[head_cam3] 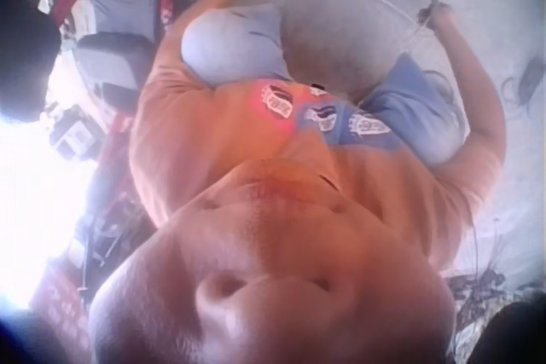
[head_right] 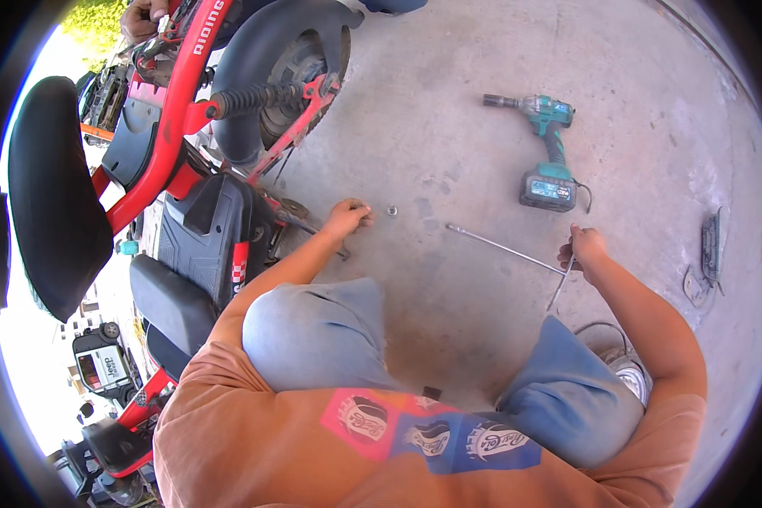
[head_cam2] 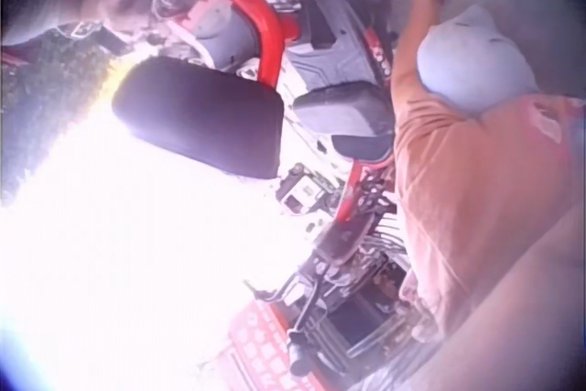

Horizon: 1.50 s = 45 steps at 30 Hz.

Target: The person kneels beside a red scooter and uses a T-handle wrench to loosen a bolt on the rear wheel assembly. He then stands, walks to a cluttered tool cart, selects a screwdriver and other tools, and returns to the scooter to continue working on the same area with the screwdriver.

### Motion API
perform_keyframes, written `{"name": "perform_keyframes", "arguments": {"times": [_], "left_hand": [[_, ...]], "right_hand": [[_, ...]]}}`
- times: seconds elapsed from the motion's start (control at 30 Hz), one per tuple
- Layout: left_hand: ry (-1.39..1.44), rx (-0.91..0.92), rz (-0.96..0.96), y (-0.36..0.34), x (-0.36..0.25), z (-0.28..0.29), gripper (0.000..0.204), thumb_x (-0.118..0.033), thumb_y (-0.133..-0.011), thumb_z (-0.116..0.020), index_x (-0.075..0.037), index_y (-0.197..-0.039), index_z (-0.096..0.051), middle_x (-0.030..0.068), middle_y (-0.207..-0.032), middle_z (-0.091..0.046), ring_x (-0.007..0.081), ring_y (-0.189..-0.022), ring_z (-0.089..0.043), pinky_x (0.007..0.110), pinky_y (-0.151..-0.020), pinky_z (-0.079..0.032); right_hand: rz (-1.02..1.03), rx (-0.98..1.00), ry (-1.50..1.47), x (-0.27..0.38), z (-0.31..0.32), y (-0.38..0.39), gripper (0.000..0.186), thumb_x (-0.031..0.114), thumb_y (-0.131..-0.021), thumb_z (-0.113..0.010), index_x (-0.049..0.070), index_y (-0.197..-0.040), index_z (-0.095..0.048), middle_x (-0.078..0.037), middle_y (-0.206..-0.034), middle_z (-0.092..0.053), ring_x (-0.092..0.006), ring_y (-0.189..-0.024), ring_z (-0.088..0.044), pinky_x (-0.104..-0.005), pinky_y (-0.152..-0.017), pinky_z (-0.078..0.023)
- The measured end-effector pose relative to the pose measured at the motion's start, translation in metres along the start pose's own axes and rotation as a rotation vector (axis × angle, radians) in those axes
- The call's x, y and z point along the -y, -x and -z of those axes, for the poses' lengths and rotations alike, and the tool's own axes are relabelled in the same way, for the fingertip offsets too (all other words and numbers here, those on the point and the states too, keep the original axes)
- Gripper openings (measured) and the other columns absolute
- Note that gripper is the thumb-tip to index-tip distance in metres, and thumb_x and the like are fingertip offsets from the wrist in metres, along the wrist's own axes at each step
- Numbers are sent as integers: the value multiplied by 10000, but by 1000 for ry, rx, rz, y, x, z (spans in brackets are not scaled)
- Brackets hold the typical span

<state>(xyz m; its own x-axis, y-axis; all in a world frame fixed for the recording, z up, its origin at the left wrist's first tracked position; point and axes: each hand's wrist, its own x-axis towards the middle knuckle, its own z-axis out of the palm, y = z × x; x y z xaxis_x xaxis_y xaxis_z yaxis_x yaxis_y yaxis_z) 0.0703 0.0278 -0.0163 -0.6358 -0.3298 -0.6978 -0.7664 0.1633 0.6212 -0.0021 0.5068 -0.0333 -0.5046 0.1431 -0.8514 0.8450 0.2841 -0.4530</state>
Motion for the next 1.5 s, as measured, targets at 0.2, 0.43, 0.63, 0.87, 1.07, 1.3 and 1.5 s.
{"name": "perform_keyframes", "arguments": {"times": [0.2, 0.43, 0.63, 0.87, 1.07, 1.3, 1.5], "left_hand": [[-230, 90, -141, -52, 56, -1, 286, -126, -881, -651, 8, -1119, -567, 110, -898, -674, 164, -756, -660, 280, -636, -527], [-791, -105, -577, -55, 27, -43, 468, -246, -707, -808, -60, -1087, -609, 156, -918, -662, 284, -858, -650, 384, -780, -518], [-829, -8, -577, -60, 27, -49, 439, -264, -682, -830, -79, -1036, -649, 126, -943, -649, 276, -859, -642, 388, -796, -514], [-673, 245, -600, -25, 36, -90, 460, -285, -670, -843, -63, -1029, -659, 129, -960, -624, 262, -837, -644, 385, -768, -517], [-809, 119, -544, -13, 4, -94, 482, -333, -759, -794, -44, -1108, -629, 152, -1034, -627, 208, -947, -642, 346, -766, -513], [360, 495, -13, -27, -43, -96, 390, -215, -970, -556, 63, -1241, -522, 147, -1202, -614, 199, -1074, -597, 332, -912, -500], [565, 999, -335, 76, -113, -99, 326, -153, -988, -499, 18, -1260, -556, 168, -1264, -588, 194, -1078, -586, 343, -977, -465]], "right_hand": [[2, 95, -20, -8, -17, -3, 387, 368, -1002, -423, -4, -923, -495, -177, -796, -643, -282, -659, -666, -410, -597, -588], [-71, 169, 8, -21, -16, 13, 364, 320, -1010, -451, -38, -1018, -517, -191, -912, -669, -275, -759, -698, -361, -670, -616], [-20, 175, 199, -31, -11, -4, 333, 295, -960, -558, -36, -994, -542, -182, -912, -674, -257, -752, -693, -350, -671, -608], [823, 94, 1041, -17, -41, 9, 310, 260, -836, -675, -17, -936, -582, -218, -888, -648, -391, -848, -631, -455, -750, -517], [796, 260, 1232, -7, -84, -16, 231, 202, -836, -618, -9, -929, -594, -230, -933, -638, -407, -887, -621, -475, -775, -503], [879, 388, 1211, -3, -71, 12, 213, 142, -823, -565, -7, -973, -539, -233, -902, -617, -424, -819, -612, -494, -745, -501], [1033, 509, 1171, 11, -53, 63, 154, 86, -854, -535, -6, -927, -436, -200, -830, -540, -402, -753, -595, -484, -652, -493]]}}
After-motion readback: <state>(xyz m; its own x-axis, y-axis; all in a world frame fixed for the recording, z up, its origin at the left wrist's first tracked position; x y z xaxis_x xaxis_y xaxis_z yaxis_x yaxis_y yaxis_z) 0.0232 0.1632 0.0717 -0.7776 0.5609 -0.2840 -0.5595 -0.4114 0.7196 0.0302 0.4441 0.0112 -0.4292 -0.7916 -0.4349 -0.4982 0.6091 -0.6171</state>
